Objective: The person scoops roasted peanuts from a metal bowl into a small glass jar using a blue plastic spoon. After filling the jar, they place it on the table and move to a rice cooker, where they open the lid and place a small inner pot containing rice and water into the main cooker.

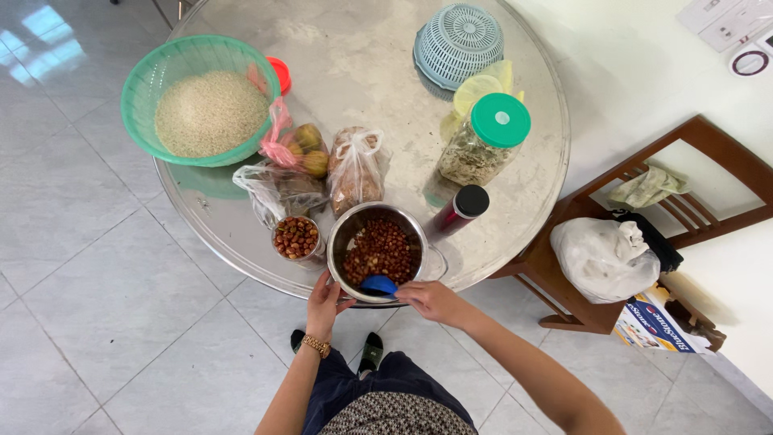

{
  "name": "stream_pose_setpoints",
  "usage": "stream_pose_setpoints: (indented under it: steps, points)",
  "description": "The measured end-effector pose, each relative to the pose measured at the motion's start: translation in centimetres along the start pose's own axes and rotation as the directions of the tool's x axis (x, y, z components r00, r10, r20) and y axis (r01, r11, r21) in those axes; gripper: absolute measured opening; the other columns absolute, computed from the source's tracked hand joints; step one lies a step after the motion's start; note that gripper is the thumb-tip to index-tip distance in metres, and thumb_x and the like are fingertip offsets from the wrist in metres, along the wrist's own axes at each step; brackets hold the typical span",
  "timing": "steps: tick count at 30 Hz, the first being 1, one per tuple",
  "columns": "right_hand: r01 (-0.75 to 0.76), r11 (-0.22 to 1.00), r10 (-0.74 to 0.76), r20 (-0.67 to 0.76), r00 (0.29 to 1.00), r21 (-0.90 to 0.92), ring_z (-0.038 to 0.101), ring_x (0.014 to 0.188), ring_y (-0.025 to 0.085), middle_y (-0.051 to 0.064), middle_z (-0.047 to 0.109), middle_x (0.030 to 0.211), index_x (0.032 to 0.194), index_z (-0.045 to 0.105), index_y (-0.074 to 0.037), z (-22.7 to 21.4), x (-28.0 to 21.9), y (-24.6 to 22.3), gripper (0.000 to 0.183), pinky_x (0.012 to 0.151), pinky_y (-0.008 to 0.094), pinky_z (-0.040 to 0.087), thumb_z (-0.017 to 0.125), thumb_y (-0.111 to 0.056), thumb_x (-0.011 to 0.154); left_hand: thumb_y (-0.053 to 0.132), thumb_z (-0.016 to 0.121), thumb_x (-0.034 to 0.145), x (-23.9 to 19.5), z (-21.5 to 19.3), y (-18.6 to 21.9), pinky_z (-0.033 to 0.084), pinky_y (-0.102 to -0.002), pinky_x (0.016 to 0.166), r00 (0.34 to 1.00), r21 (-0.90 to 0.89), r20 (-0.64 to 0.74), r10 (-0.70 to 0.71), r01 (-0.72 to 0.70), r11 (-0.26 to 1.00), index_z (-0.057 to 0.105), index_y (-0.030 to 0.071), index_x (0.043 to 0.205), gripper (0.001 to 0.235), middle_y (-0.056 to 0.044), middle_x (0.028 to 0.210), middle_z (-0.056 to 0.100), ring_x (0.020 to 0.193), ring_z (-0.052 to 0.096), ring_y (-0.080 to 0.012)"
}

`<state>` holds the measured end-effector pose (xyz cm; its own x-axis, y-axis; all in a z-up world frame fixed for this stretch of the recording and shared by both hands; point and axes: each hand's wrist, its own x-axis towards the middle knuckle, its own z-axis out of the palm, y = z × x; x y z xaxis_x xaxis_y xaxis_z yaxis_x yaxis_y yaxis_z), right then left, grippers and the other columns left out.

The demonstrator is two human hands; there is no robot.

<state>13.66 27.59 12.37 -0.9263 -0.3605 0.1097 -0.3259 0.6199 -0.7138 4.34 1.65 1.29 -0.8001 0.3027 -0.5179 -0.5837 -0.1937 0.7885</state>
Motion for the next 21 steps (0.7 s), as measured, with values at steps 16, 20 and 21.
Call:
stream_pose_setpoints:
  steps: [16, 20, 21]
  points:
    - [0.161, 0.963, -0.183, -0.087, 0.979, -0.215, 0.070, 0.111, 0.033, 0.016, 0.068, 0.129, 0.124, 0.069, -0.004, 2.4, 6.7, 5.2, 0.034, 0.092, 0.039, 0.060, 0.067, -0.003, 0.090, 0.011, 0.053, 0.102, 1.0, -0.5, -1.0, 0.066, -0.036, 0.078, 1.000, -0.047, 0.028, 0.007, -0.005, 0.999, 0.042, 0.012, 0.154, 0.054, -0.010, 0.105, 0.069, 0.092, 0.071, -0.0195]
    - [0.167, 0.979, -0.130, 0.267, 0.955, -0.120, 0.069, 0.112, 0.033, 0.015, 0.067, 0.134, 0.120, 0.072, -0.006, 0.7, 4.6, 5.0, 0.039, 0.091, 0.039, 0.057, 0.065, -0.001, 0.082, 0.011, 0.052, 0.102, 0.8, -0.6, -1.2, 0.066, -0.034, 0.077, 1.000, -0.052, 0.031, 0.002, 0.000, 0.999, 0.043, 0.012, 0.154, 0.053, -0.009, 0.105, 0.070, 0.092, 0.071, -0.0177]
    - [0.171, 0.981, -0.131, 0.327, 0.936, -0.096, 0.068, 0.113, 0.034, 0.015, 0.067, 0.135, 0.119, 0.072, -0.006, -0.6, 4.2, 5.1, 0.043, 0.091, 0.040, 0.056, 0.064, 0.001, 0.078, 0.011, 0.052, 0.101, 0.8, -0.5, -1.1, 0.067, -0.035, 0.077, 1.000, -0.052, 0.029, 0.002, -0.001, 0.999, 0.043, 0.013, 0.154, 0.053, -0.009, 0.104, 0.069, 0.091, 0.071, -0.0179]
